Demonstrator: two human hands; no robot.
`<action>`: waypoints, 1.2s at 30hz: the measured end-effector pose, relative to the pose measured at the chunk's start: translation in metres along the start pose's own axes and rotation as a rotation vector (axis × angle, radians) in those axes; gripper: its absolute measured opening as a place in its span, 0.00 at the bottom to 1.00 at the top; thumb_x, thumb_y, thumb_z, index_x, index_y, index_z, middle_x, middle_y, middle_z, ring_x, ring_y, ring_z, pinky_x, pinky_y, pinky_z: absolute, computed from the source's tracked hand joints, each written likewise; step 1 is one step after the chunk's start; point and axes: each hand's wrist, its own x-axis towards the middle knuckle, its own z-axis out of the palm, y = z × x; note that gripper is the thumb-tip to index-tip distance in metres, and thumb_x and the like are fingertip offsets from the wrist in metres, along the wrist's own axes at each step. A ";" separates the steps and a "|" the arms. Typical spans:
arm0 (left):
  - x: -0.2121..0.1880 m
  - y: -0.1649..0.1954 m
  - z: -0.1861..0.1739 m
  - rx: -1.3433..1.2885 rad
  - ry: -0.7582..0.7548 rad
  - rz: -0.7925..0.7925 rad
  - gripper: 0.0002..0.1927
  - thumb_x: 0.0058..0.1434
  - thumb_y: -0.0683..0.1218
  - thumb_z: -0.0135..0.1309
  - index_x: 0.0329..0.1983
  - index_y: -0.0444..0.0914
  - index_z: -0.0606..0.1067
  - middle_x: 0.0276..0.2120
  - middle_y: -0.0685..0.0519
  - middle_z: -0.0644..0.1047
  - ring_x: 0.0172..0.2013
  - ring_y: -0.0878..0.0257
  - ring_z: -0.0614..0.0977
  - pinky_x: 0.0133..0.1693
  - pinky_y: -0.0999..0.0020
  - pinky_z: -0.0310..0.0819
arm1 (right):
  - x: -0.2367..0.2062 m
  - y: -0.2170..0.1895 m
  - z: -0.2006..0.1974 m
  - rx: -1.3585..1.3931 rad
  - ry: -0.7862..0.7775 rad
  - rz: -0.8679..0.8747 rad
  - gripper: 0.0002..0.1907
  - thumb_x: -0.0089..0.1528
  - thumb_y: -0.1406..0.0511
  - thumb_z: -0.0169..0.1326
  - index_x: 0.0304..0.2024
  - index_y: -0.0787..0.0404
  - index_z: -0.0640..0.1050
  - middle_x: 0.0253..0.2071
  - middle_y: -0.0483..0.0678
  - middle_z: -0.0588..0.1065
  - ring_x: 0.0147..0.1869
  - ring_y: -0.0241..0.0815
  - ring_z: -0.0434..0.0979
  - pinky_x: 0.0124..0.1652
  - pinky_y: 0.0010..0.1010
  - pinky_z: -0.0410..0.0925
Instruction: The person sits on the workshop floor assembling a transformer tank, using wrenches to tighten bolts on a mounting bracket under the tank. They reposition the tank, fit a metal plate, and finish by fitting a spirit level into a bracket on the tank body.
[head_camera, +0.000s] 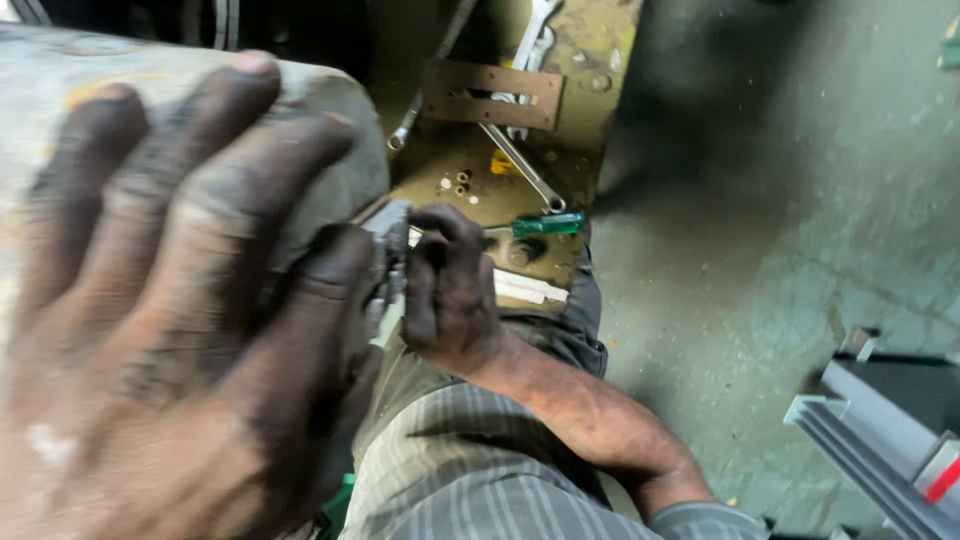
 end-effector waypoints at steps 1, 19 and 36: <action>0.002 0.001 0.001 -0.016 0.011 0.004 0.21 0.49 0.46 0.65 0.47 0.33 0.83 0.62 0.36 0.71 0.67 0.36 0.68 0.66 0.30 0.56 | -0.004 -0.001 0.001 0.035 -0.005 0.071 0.16 0.73 0.74 0.40 0.64 0.65 0.59 0.34 0.49 0.74 0.30 0.37 0.75 0.29 0.31 0.66; -0.011 -0.004 0.003 0.045 -0.066 -0.005 0.31 0.46 0.52 0.67 0.54 0.36 0.80 0.70 0.37 0.61 0.74 0.37 0.55 0.70 0.29 0.39 | 0.042 0.119 -0.085 -0.547 -0.275 -0.410 0.39 0.56 0.75 0.61 0.69 0.58 0.64 0.55 0.54 0.76 0.56 0.56 0.76 0.52 0.42 0.73; -0.017 -0.009 0.009 -0.071 0.100 0.023 0.37 0.53 0.52 0.66 0.64 0.33 0.71 0.68 0.33 0.55 0.72 0.33 0.53 0.70 0.29 0.42 | 0.025 -0.027 -0.059 0.202 -0.024 -0.191 0.41 0.69 0.77 0.57 0.77 0.61 0.49 0.50 0.57 0.79 0.53 0.44 0.83 0.58 0.32 0.77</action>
